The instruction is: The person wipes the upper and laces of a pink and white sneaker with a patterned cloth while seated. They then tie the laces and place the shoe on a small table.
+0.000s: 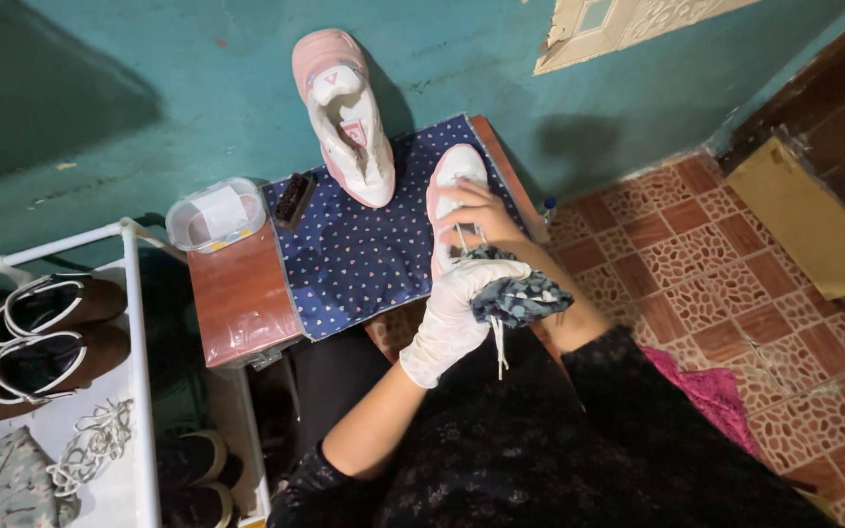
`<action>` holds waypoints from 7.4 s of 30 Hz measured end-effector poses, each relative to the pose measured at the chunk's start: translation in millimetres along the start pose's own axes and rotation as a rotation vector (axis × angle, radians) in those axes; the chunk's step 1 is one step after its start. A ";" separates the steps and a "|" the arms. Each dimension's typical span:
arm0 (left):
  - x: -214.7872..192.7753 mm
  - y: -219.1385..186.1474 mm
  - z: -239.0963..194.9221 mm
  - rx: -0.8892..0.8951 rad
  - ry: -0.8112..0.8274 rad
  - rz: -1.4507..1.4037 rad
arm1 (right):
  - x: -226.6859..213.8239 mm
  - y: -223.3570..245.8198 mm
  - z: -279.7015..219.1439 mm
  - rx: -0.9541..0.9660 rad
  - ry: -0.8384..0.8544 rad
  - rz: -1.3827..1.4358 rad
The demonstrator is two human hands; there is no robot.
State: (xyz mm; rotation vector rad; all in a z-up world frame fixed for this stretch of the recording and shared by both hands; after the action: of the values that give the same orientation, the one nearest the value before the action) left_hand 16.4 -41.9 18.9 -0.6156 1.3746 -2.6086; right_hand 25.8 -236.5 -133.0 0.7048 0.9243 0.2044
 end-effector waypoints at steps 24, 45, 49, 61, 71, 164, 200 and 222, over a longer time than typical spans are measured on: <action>-100.4 -130.5 -45.5 0.180 0.219 0.499 | -12.6 29.2 4.0 -0.005 -0.156 0.217; -260.8 19.8 -56.6 -0.839 0.409 1.605 | -121.0 155.5 -30.1 0.061 0.273 0.240; -246.1 -5.8 -42.1 -0.901 0.417 1.573 | -137.9 131.4 -27.6 -0.025 0.154 0.317; -83.0 25.6 30.1 0.477 0.321 1.000 | -164.0 198.8 -36.8 -0.125 0.020 0.260; -19.9 44.8 -20.3 0.496 0.695 0.618 | -160.8 132.0 -71.9 -0.210 0.638 0.690; -39.7 -20.0 138.1 -0.071 -0.005 0.220 | -159.0 127.2 11.2 0.068 -0.192 0.747; -26.7 -13.8 139.4 -0.071 0.135 0.054 | -97.3 76.2 29.9 0.258 0.341 1.117; -21.7 -19.8 161.4 -0.008 -0.143 -0.192 | -157.8 94.5 33.2 0.066 0.041 1.239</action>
State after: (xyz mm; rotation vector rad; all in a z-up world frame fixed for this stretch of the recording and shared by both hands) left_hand 104.0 -146.8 109.7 -0.9596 1.3436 -2.6420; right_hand -30.7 -251.2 44.6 1.2680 0.4185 1.2828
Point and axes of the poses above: each hand's wrist, its own z-axis towards the middle knuckle, its own x-axis out of the palm, y = z × x, the point moved 5 cm from there along z, towards the middle knuckle, and after that the axes turned 14 degrees about x, right-handed, at the moved point
